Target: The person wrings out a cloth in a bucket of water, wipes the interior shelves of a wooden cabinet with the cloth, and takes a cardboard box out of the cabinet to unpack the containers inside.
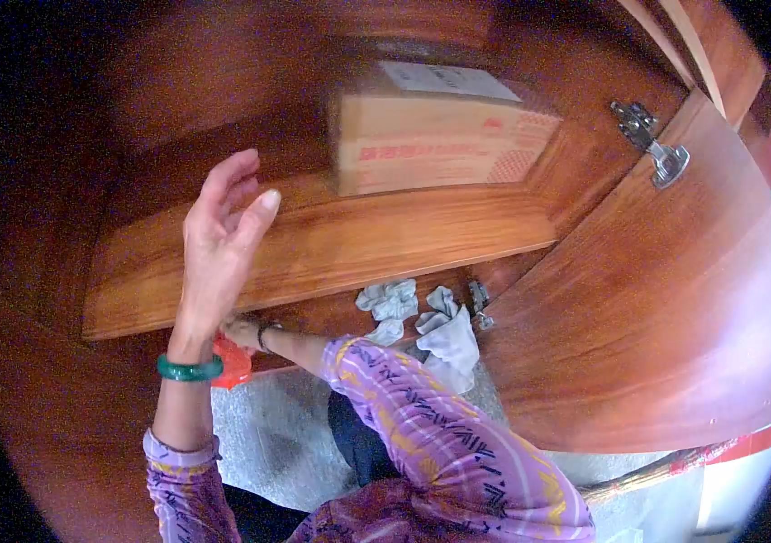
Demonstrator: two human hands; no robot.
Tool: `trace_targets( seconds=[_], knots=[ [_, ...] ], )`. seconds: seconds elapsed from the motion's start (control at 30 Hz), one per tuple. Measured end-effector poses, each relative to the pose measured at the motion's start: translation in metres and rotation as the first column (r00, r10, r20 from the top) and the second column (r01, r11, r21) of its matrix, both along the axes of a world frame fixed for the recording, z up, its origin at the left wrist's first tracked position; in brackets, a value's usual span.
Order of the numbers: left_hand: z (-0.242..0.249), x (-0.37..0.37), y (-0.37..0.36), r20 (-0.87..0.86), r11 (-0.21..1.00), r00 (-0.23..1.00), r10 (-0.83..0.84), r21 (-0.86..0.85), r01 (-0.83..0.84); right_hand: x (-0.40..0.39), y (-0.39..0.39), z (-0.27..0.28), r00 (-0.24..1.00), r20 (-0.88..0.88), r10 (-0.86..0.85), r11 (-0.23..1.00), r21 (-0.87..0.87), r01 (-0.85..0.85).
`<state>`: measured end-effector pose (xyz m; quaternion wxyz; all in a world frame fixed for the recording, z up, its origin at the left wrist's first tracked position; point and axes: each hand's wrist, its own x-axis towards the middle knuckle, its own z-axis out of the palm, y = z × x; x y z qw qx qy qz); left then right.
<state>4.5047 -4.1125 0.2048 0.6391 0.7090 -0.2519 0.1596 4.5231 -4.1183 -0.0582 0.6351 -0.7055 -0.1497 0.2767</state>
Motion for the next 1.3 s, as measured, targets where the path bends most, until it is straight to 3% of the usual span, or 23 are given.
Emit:
trace_targets(
  seconds=[0.07, 0.1, 0.13, 0.17, 0.23, 0.27, 0.3, 0.33, 0.37, 0.4, 0.43, 0.47, 0.5, 0.57, 0.63, 0.67, 0.77, 1.0, 1.1, 1.17, 1.2, 1.3],
  knots=[
    [0.011, 0.014, -0.016, 0.012, 0.999, 1.000, -0.011, 0.050, 0.010, 0.008, -0.006, 0.002, 0.985, 0.066, 0.157, 0.978, -0.148, -0.146],
    [0.015, 0.022, -0.023, 0.018, 0.995, 1.000, -0.007, 0.096, 0.005, 0.007, -0.016, 0.009, 0.905, -0.007, 0.426, 0.849, -0.343, -0.403],
    [0.017, 0.035, -0.030, -0.002, 0.995, 1.000, -0.026, 0.099, 0.026, 0.000, -0.021, -0.019, 0.774, 0.234, 0.588, 0.803, -0.285, -0.524],
    [0.020, 0.044, -0.037, 0.003, 0.993, 0.999, -0.043, 0.108, 0.043, -0.014, -0.044, 0.016, 0.741, 0.234, 0.630, 0.773, -0.274, -0.572],
    [0.027, 0.061, -0.052, -0.003, 0.961, 0.997, 0.075, 0.269, -0.071, -0.046, -0.090, 0.096, 0.668, 0.233, 0.707, 0.707, -0.247, -0.663],
    [0.025, 0.069, -0.059, -0.032, 0.967, 0.999, 0.042, 0.253, -0.033, -0.057, -0.123, 0.166, 0.722, 0.127, 0.680, 0.732, -0.160, -0.662],
    [0.016, 0.078, -0.068, -0.026, 0.966, 0.999, 0.025, 0.258, -0.018, -0.065, -0.159, 0.203, 0.838, 0.312, 0.447, 0.890, -0.059, -0.453],
    [0.003, 0.088, -0.076, -0.020, 0.960, 0.998, 0.058, 0.276, -0.050, -0.077, -0.189, 0.242, 0.973, 0.223, 0.067, 0.968, 0.222, -0.118],
    [-0.002, 0.092, -0.083, -0.015, 0.952, 0.996, 0.093, 0.295, -0.084, -0.076, -0.218, 0.263, 0.826, 0.369, -0.425, 0.869, 0.422, 0.259],
    [-0.001, 0.086, -0.089, -0.065, 0.954, 0.996, 0.066, 0.297, -0.044, -0.068, -0.246, 0.266, 0.362, 0.524, -0.771, 0.622, 0.497, 0.605],
    [-0.003, 0.085, -0.097, -0.066, 0.952, 0.996, 0.058, 0.303, -0.036, -0.056, -0.279, 0.267, 0.005, 0.541, -0.841, 0.342, 0.524, 0.780],
    [-0.008, 0.087, -0.104, -0.108, 0.980, 0.994, -0.030, 0.191, 0.050, -0.040, -0.315, 0.261, -0.235, 0.604, -0.762, 0.144, 0.511, 0.848],
    [-0.010, 0.089, -0.111, -0.138, 0.989, 0.983, -0.118, 0.072, 0.129, -0.028, -0.345, 0.252, -0.258, 0.549, -0.795, 0.001, 0.426, 0.905],
    [-0.009, 0.085, -0.114, -0.107, 0.991, 0.993, -0.050, 0.120, 0.062, -0.010, -0.376, 0.232, -0.275, 0.560, -0.781, -0.012, 0.428, 0.904],
    [-0.011, 0.088, -0.115, -0.055, 0.991, 0.998, 0.014, 0.136, -0.006, 0.000, -0.389, 0.216, -0.320, 0.651, -0.689, -0.115, 0.339, 0.934],
    [-0.012, 0.088, -0.116, -0.058, 0.989, 0.998, 0.018, 0.146, -0.009, -0.004, -0.381, 0.221, -0.274, 0.623, -0.733, -0.079, 0.321, 0.944],
    [-0.011, 0.091, -0.115, -0.008, 0.980, 0.998, 0.061, 0.188, -0.058, -0.007, -0.369, 0.230, -0.297, 0.637, -0.711, -0.123, 0.304, 0.945],
    [-0.016, 0.094, -0.106, 0.014, 0.986, 0.998, 0.060, 0.156, -0.061, -0.012, -0.366, 0.233, -0.301, 0.565, -0.768, -0.100, 0.359, 0.928],
    [-0.017, 0.095, -0.101, 0.038, 0.991, 0.999, 0.038, 0.124, -0.043, -0.022, -0.376, 0.231, -0.235, 0.567, -0.789, -0.057, 0.314, 0.948],
    [-0.015, 0.092, -0.100, -0.079, 0.990, 0.997, -0.018, 0.138, 0.029, -0.026, -0.381, 0.228, -0.116, 0.652, -0.749, 0.050, 0.231, 0.972],
    [-0.011, 0.089, -0.101, -0.075, 0.989, 0.997, -0.012, 0.145, 0.023, -0.025, -0.380, 0.228, -0.115, 0.647, -0.754, 0.055, 0.236, 0.970],
    [-0.004, 0.079, -0.103, -0.187, 0.996, 0.979, -0.076, 0.026, 0.082, -0.019, -0.375, 0.232, -0.053, 0.521, -0.852, 0.139, 0.323, 0.936]
  ],
)
